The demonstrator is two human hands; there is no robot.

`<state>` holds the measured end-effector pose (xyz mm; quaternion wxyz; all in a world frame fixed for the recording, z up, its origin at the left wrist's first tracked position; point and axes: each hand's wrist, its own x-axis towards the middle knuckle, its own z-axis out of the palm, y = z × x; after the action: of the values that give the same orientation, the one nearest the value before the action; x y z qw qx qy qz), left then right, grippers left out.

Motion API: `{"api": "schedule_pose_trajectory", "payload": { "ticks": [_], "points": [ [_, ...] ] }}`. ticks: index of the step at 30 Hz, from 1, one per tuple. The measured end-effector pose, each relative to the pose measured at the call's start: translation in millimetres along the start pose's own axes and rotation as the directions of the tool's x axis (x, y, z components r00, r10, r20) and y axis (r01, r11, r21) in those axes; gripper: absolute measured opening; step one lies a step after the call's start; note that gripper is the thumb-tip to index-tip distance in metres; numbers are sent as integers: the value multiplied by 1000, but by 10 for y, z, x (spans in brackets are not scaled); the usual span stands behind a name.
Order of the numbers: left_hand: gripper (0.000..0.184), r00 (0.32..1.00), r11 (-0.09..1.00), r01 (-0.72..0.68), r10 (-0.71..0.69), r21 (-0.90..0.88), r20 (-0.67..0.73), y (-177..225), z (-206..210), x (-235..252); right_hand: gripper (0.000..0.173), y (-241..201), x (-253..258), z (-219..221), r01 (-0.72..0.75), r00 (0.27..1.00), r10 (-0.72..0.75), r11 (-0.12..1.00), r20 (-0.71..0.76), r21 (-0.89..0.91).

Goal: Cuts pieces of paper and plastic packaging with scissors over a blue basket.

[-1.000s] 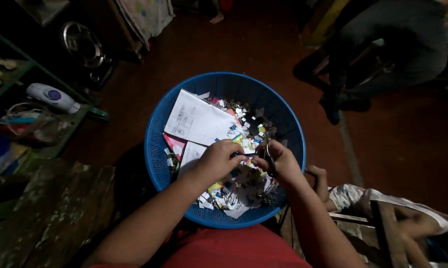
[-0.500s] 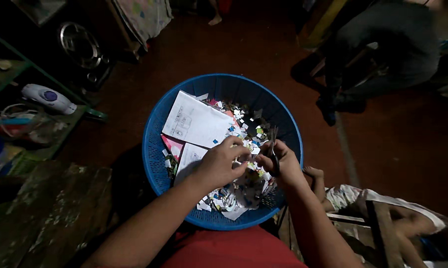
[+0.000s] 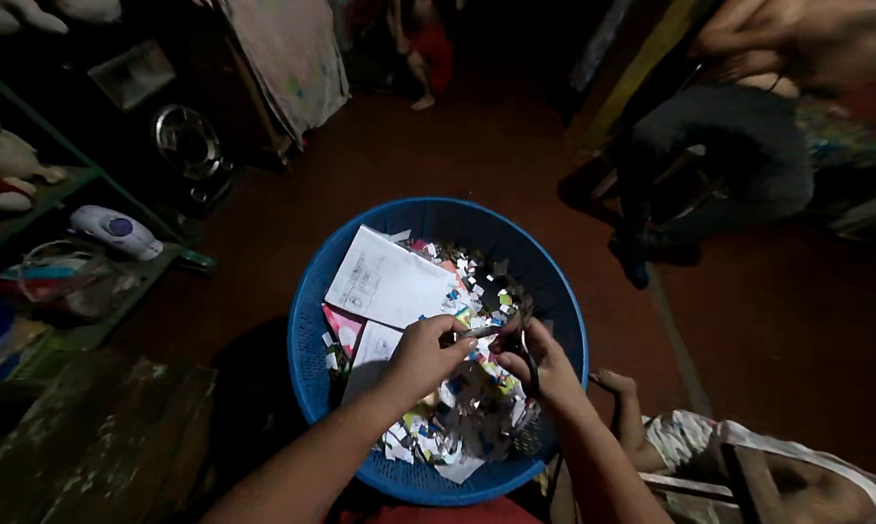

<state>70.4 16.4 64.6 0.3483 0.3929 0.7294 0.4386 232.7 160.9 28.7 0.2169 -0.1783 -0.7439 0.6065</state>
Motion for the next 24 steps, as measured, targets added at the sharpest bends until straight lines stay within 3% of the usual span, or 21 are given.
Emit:
{"api": "schedule_pose_trajectory", "payload": {
  "ticks": [3, 7, 19, 24],
  "points": [
    [24, 997, 991, 15, -25, -136, -77, -29, -24, 20, 79, 19, 5, -16, -74, 982, 106, 978, 159, -194],
    [21, 998, 981, 11, -23, -191, -63, -57, -15, 13, 83, -7, -22, 32, -18, 955, 108, 951, 275, -308],
    [19, 1000, 980, -11, 6, -200, -29, -64, -2, -12, 68, -42, -85, 74, -18, 987, 67, 948, 144, -319],
    [18, 1000, 972, 8, -15, -234, -26, -56, -6, -18, 48, -90, -108, 87, -93, 991, 113, 964, 70, -250]
  ]
}}
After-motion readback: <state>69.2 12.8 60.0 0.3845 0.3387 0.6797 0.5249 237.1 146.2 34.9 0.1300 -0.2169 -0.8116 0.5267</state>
